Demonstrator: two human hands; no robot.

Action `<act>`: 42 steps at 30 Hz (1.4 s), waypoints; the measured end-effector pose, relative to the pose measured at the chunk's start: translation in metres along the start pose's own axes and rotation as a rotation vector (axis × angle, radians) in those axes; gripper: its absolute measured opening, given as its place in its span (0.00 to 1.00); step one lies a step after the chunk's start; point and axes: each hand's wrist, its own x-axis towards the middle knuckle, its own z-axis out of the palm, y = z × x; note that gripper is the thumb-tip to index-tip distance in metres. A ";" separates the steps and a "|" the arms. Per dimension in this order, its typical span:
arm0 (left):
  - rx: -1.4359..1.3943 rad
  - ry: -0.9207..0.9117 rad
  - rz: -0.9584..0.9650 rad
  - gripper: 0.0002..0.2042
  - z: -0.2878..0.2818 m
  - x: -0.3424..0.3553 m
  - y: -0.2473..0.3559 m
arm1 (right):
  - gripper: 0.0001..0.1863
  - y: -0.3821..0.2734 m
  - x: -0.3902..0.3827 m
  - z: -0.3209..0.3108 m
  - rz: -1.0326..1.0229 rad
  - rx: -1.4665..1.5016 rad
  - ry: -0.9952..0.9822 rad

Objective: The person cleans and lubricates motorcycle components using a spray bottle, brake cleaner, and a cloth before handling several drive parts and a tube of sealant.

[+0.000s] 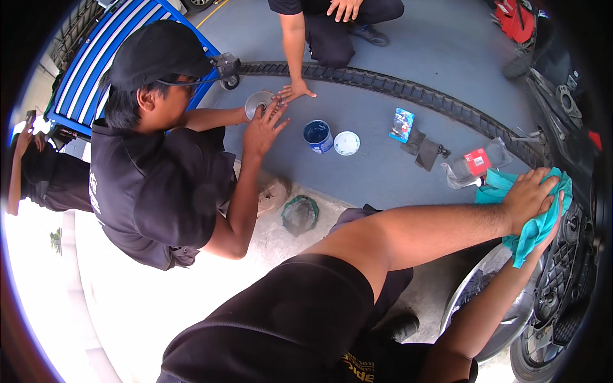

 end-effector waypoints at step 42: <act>0.474 -0.573 0.325 0.38 -0.025 -0.008 0.015 | 0.32 -0.005 0.015 0.009 -0.027 0.205 -0.158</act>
